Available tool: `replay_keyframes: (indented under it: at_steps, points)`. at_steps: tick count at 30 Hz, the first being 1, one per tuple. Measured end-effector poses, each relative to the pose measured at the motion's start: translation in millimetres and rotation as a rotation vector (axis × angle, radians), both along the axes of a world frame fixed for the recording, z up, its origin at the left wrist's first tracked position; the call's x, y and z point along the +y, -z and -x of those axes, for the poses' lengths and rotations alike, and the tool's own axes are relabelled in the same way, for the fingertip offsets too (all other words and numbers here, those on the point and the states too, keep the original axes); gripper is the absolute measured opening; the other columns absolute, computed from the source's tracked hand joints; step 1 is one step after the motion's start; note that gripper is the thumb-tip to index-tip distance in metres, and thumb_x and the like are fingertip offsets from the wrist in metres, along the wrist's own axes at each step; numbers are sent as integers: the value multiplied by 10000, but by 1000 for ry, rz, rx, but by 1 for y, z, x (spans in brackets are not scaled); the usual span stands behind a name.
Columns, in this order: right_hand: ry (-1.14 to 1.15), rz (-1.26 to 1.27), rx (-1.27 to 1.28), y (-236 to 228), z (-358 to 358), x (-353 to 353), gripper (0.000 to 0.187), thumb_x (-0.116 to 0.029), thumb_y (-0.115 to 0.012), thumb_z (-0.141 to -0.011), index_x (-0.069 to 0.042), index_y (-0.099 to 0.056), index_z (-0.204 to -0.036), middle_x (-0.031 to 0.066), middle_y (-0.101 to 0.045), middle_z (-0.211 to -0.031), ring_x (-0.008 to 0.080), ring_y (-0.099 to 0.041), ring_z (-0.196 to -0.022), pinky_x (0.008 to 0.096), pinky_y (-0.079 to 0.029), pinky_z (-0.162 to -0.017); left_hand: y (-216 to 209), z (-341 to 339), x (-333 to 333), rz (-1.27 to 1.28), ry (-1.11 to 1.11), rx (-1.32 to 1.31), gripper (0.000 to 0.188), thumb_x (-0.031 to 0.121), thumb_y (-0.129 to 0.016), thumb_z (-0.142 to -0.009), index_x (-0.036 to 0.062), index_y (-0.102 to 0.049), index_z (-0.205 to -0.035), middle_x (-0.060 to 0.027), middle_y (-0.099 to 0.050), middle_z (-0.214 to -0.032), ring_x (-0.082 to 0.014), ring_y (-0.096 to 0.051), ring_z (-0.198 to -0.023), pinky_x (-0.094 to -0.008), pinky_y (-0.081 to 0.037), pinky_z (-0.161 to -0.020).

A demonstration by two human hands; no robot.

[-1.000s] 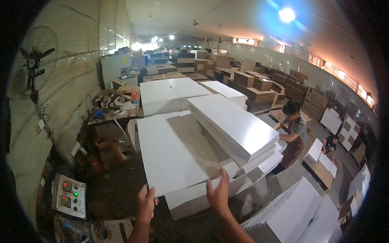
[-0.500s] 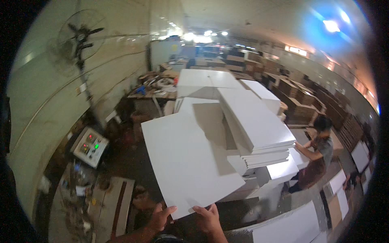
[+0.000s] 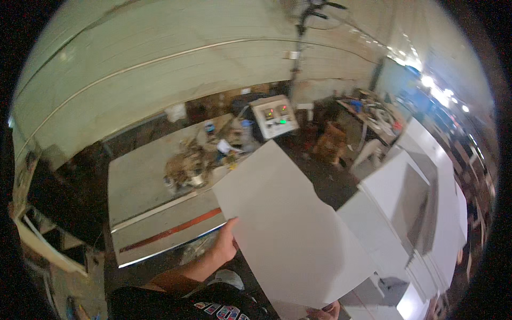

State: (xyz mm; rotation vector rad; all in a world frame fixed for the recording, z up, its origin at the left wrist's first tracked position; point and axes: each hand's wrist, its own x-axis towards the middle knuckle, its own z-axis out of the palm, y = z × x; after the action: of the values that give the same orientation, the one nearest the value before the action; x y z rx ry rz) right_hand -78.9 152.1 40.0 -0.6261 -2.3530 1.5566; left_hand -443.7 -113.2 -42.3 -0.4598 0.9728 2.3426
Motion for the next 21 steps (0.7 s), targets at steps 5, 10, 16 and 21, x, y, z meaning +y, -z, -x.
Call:
replay_keyframes:
  at_steps: [5,10,16,21]
  points:
    - [36,545,-105,10,89,-42,581,8,-795,-880,57,-735,-1456,153,-809,-1295,257,-743,-1176,429,-593,-965,67,2,-157,-154,-399,32,588,589,-575,-1157,127,-651,-1511,-94,-716,-1464,-319,-687,-1340,-543,-566,-1132]
    - [-343,476,-118,28,178,-115,469,-178,-714,-1028,44,-755,-1439,210,-827,-1227,353,-766,-1155,509,-621,-1012,132,-43,-284,-92,-617,-163,756,687,-512,-1158,99,-571,-1630,-126,-653,-1594,-370,-621,-1476,-588,-494,-1245]
    - [-379,827,-394,178,295,-176,766,-66,-928,-907,42,-623,-1601,208,-764,-1490,361,-772,-1262,494,-603,-1076,214,-57,-419,-1,-632,124,674,578,-429,-1222,46,-573,-1611,-185,-719,-1433,-339,-732,-1295,-533,-612,-1114]
    - [-495,641,-449,276,356,-226,657,-27,-887,-968,60,-618,-1561,159,-769,-1443,332,-761,-1281,497,-632,-1065,205,-38,-511,671,-191,-266,619,515,-578,-1187,6,-609,-1538,-214,-741,-1408,-354,-799,-1138,-515,-660,-933]
